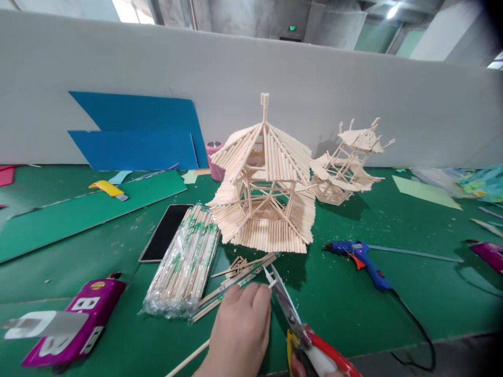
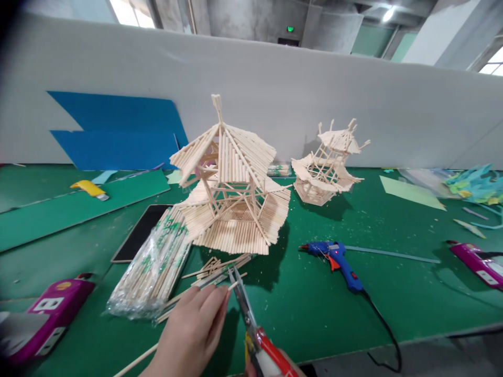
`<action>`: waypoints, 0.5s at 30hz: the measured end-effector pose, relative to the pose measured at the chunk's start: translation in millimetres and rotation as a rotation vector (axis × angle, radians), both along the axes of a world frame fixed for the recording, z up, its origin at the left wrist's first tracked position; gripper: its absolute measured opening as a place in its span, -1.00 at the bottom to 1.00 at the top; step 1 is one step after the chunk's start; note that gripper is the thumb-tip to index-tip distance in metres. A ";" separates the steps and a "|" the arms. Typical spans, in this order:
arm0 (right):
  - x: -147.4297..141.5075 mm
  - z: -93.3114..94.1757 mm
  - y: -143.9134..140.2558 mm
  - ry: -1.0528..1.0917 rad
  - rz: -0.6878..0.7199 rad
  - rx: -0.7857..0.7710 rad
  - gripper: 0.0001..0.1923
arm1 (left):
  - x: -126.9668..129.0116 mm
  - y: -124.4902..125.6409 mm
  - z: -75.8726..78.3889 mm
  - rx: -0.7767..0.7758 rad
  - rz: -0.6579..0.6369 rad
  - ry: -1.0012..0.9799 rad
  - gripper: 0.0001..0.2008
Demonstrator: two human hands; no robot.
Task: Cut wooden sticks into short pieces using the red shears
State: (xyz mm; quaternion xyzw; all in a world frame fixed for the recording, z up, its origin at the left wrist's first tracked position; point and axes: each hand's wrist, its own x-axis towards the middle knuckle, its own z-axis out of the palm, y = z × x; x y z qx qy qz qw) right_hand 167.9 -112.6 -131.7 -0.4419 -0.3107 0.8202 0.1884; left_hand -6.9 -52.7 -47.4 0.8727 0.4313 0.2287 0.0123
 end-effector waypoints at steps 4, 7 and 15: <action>0.0 2.7 8.0 0.066 0.071 -0.029 -0.57 | 0.5 0.7 1.6 0.011 -0.001 0.003 -0.79; -2.5 4.4 12.1 0.095 0.091 -0.049 -0.50 | 1.4 0.2 -1.8 -0.016 -0.010 -0.037 -0.80; 0.7 18.1 13.4 0.117 0.028 -0.061 -0.57 | 8.5 6.6 -4.7 -0.536 0.088 -0.565 -0.81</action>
